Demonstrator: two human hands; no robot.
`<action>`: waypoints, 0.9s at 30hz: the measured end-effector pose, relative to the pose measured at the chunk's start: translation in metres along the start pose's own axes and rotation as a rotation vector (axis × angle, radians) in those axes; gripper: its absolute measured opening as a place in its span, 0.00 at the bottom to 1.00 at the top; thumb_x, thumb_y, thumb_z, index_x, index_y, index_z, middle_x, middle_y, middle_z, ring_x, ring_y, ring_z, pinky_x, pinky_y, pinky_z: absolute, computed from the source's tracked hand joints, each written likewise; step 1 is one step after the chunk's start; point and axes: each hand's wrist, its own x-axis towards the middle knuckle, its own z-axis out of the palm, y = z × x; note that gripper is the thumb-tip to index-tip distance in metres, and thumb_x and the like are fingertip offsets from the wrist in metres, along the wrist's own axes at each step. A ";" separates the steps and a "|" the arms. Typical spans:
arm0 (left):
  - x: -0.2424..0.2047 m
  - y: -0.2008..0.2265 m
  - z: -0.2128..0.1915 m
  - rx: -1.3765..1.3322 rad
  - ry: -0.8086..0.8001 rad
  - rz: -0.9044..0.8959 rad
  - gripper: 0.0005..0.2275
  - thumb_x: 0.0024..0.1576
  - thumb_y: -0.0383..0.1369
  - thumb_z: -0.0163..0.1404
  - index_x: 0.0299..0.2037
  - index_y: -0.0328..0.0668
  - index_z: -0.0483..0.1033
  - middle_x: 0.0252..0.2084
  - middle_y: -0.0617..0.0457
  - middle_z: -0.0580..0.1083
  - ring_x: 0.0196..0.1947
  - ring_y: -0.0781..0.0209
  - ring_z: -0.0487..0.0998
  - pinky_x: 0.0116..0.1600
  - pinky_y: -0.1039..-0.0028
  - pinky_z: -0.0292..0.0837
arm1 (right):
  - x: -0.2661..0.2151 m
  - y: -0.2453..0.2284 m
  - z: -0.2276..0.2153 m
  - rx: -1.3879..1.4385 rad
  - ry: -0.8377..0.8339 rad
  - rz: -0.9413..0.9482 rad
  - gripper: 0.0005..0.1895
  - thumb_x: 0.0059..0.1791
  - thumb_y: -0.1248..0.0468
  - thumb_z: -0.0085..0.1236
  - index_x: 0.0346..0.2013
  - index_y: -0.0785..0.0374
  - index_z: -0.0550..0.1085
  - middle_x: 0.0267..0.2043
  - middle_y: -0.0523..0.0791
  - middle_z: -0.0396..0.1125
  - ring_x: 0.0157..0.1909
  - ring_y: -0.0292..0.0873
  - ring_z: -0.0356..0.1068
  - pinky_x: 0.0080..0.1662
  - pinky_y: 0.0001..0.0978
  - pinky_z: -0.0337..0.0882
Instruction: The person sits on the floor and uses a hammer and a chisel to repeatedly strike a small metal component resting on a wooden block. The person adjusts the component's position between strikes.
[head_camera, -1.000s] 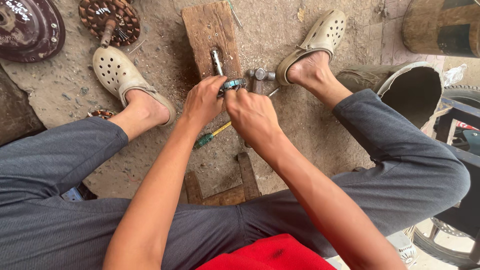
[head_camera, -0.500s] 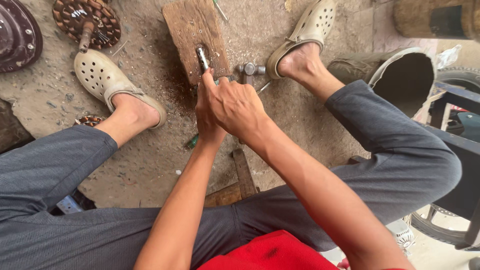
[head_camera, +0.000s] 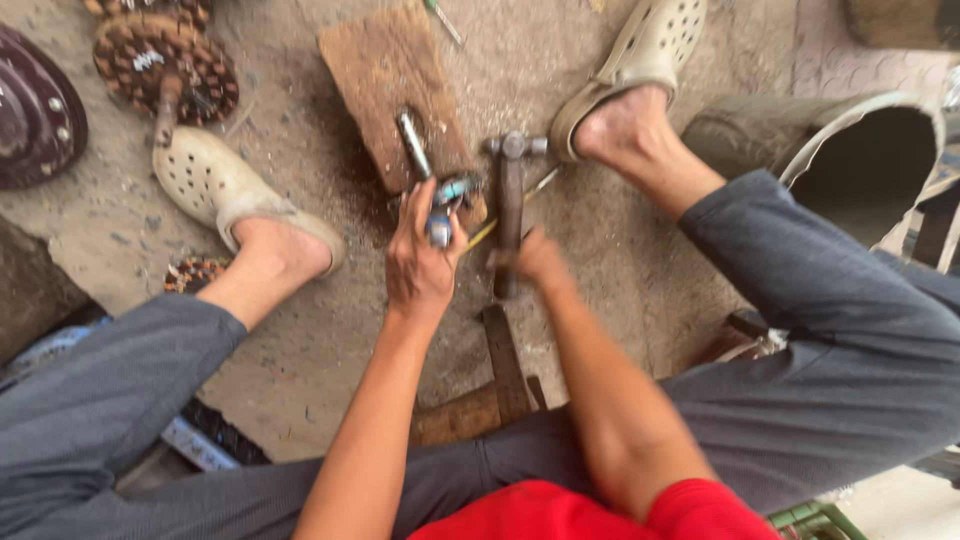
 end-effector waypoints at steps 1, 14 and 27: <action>0.002 0.001 0.001 -0.004 0.007 0.002 0.25 0.63 0.30 0.53 0.69 0.37 0.58 0.58 0.30 0.73 0.60 0.29 0.76 0.62 0.50 0.78 | 0.000 0.003 0.027 0.002 0.066 0.027 0.53 0.34 0.41 0.74 0.59 0.73 0.63 0.56 0.64 0.68 0.60 0.64 0.69 0.58 0.50 0.71; -0.008 -0.012 0.021 0.012 0.065 0.065 0.28 0.66 0.34 0.51 0.72 0.38 0.50 0.55 0.32 0.75 0.55 0.31 0.78 0.64 0.48 0.76 | -0.144 -0.043 -0.148 0.641 -0.063 -0.056 0.23 0.50 0.51 0.60 0.34 0.72 0.75 0.25 0.48 0.69 0.22 0.44 0.66 0.26 0.39 0.64; -0.004 -0.024 0.036 -0.018 0.008 -0.057 0.29 0.65 0.35 0.52 0.72 0.42 0.50 0.49 0.31 0.75 0.44 0.37 0.81 0.47 0.53 0.83 | -0.354 -0.062 -0.175 0.285 0.032 -0.331 0.20 0.45 0.56 0.63 0.46 0.63 0.71 0.19 0.45 0.66 0.20 0.38 0.67 0.26 0.37 0.68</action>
